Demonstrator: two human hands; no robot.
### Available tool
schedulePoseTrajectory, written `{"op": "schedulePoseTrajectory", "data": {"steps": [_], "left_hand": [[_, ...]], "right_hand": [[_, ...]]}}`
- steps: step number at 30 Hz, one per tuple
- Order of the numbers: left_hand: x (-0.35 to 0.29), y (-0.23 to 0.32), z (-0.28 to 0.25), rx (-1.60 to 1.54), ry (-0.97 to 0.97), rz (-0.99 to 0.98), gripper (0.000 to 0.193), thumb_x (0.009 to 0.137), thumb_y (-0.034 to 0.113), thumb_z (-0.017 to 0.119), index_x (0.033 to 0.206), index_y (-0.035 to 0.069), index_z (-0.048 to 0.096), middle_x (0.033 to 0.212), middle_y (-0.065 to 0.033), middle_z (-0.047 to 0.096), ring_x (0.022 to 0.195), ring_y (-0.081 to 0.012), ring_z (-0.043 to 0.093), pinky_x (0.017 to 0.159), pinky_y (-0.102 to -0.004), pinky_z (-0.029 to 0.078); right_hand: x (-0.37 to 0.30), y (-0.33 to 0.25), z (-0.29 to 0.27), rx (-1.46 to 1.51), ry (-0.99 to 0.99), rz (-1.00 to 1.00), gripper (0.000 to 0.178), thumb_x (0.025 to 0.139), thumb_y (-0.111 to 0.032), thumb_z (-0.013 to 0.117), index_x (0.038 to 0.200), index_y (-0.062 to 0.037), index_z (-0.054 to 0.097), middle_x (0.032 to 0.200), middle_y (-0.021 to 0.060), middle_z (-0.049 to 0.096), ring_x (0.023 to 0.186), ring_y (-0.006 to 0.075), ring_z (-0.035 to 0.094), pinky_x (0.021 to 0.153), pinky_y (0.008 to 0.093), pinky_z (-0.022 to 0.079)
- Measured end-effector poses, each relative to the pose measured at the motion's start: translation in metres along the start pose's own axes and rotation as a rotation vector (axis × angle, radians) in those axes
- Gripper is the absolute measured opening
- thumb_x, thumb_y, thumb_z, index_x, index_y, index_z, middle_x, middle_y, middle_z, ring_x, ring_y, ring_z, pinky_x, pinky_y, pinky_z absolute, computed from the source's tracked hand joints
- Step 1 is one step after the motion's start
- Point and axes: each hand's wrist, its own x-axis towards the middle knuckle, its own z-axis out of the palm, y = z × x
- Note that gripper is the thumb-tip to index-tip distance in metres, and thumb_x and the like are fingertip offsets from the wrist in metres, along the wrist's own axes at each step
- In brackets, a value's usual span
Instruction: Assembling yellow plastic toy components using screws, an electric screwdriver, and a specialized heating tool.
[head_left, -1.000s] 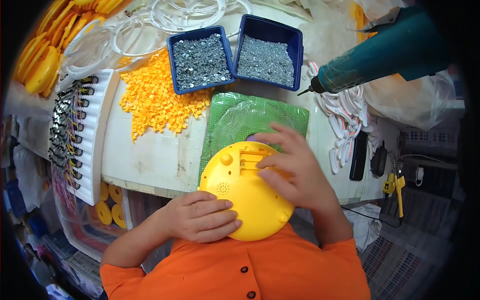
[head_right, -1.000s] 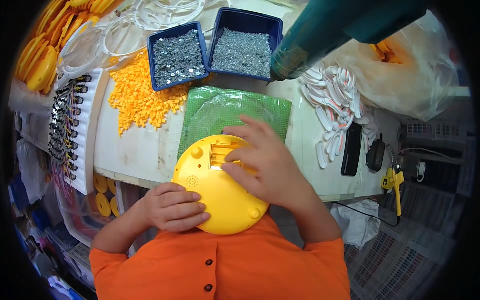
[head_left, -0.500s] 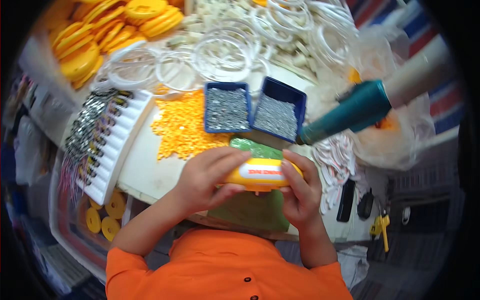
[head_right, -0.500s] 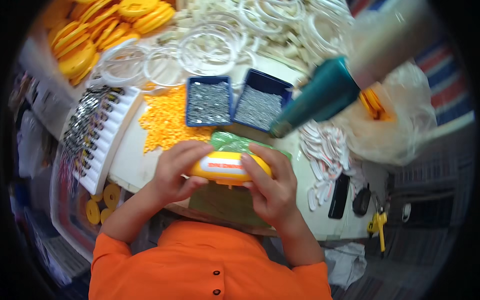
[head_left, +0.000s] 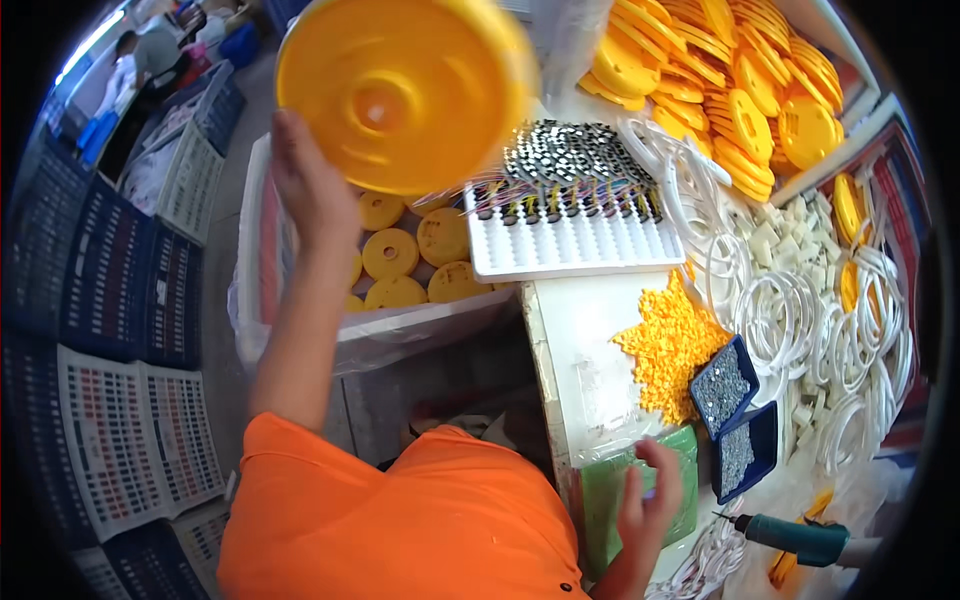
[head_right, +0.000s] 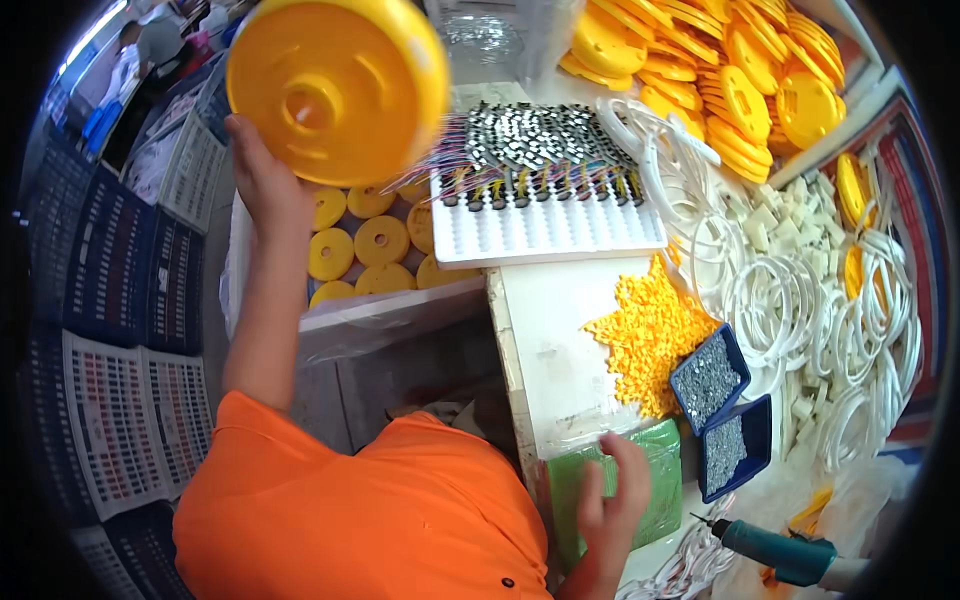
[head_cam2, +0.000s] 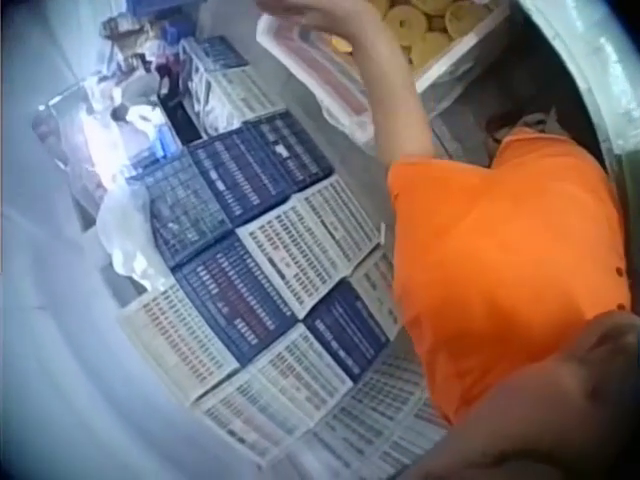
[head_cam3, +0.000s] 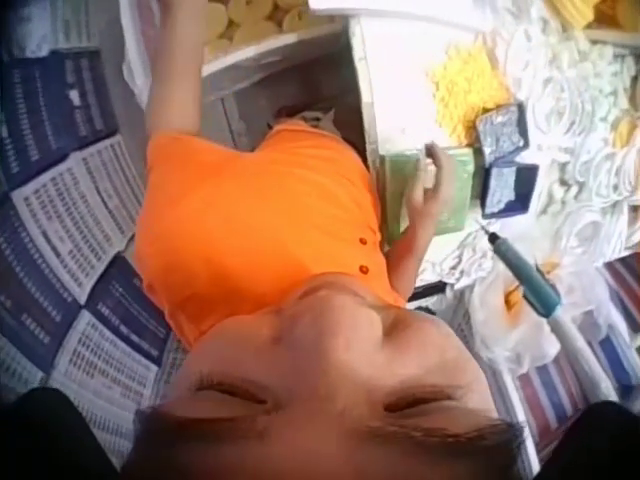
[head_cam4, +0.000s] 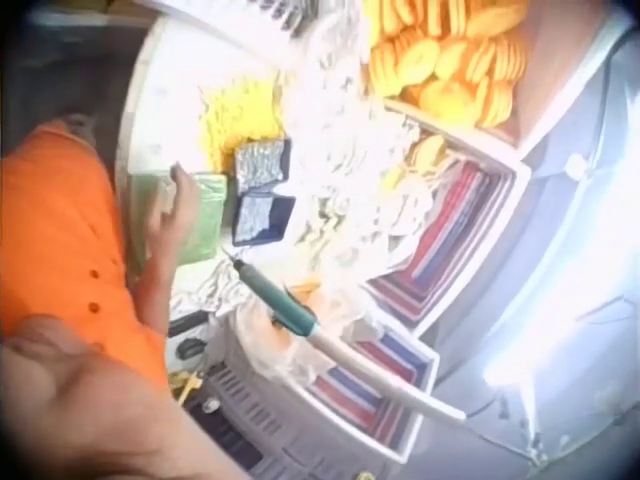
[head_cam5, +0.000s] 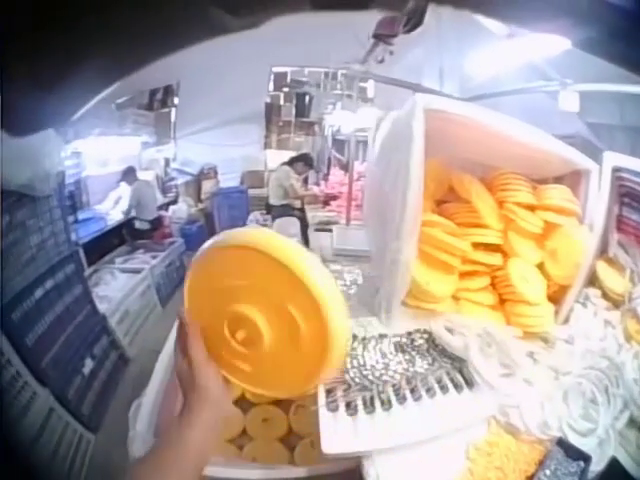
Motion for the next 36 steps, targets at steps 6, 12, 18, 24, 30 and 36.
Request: {"op": "schedulePoseTrajectory", "data": {"steps": [6,12,18,24,30,36], "left_hand": [[0.051,-0.086,-0.193,1.077,-0.121,0.035,0.045,0.09,0.033,0.07,0.118,-0.003,0.066,0.107,-0.0193,0.072,0.1,-0.031,0.07,0.087,-0.0402,0.053],[0.005,-0.153,-0.272,1.847,-0.557,-0.307,0.043,0.078,0.033,0.081,0.108,0.004,0.072,0.106,-0.019,0.073,0.1,-0.0384,0.07,0.087,-0.0465,0.055],[-0.008,-0.19,-0.278,1.991,-0.725,-0.505,0.042,0.077,0.036,0.081,0.109,0.009,0.073,0.107,-0.0157,0.074,0.103,-0.034,0.071,0.087,-0.0467,0.057],[0.014,-0.214,-0.239,1.879,-0.664,-0.306,0.05,0.084,0.041,0.076,0.122,0.009,0.066,0.118,-0.0161,0.067,0.111,-0.036,0.064,0.09,-0.0508,0.054],[0.011,-0.226,-0.243,1.814,-0.775,-0.116,0.052,0.089,0.043,0.071,0.126,0.009,0.063,0.124,-0.0167,0.063,0.113,-0.0368,0.063,0.093,-0.0518,0.052],[-0.033,-0.22,-0.248,1.725,-0.923,-0.387,0.043,0.089,0.037,0.069,0.12,0.007,0.07,0.12,-0.0195,0.068,0.111,-0.0376,0.065,0.095,-0.0494,0.052]], "right_hand": [[0.031,-0.023,0.035,-0.204,-0.294,-0.139,0.034,0.086,-0.011,0.071,0.117,-0.0006,0.065,0.112,0.0182,0.064,0.103,0.0368,0.061,0.09,0.0424,0.049],[0.047,-0.034,0.051,-0.294,-0.394,-0.074,0.038,0.082,-0.015,0.074,0.118,-0.0053,0.066,0.107,0.0162,0.062,0.101,0.0363,0.059,0.089,0.0449,0.049],[0.05,-0.03,0.06,-0.407,-0.396,-0.045,0.056,0.077,-0.02,0.08,0.129,-0.0092,0.061,0.107,0.0154,0.058,0.1,0.0353,0.056,0.09,0.0453,0.047],[0.052,-0.026,0.061,-0.387,-0.406,-0.024,0.06,0.077,-0.021,0.08,0.132,-0.0096,0.059,0.106,0.0161,0.057,0.099,0.0354,0.055,0.089,0.0456,0.046],[0.054,-0.026,0.064,-0.345,-0.4,-0.043,0.061,0.078,-0.021,0.08,0.133,-0.0085,0.058,0.105,0.0162,0.057,0.098,0.0354,0.055,0.088,0.0456,0.046],[0.054,-0.024,0.064,-0.353,-0.389,-0.041,0.061,0.078,-0.022,0.08,0.134,-0.0077,0.058,0.105,0.016,0.057,0.097,0.0351,0.055,0.087,0.0455,0.046]]}}
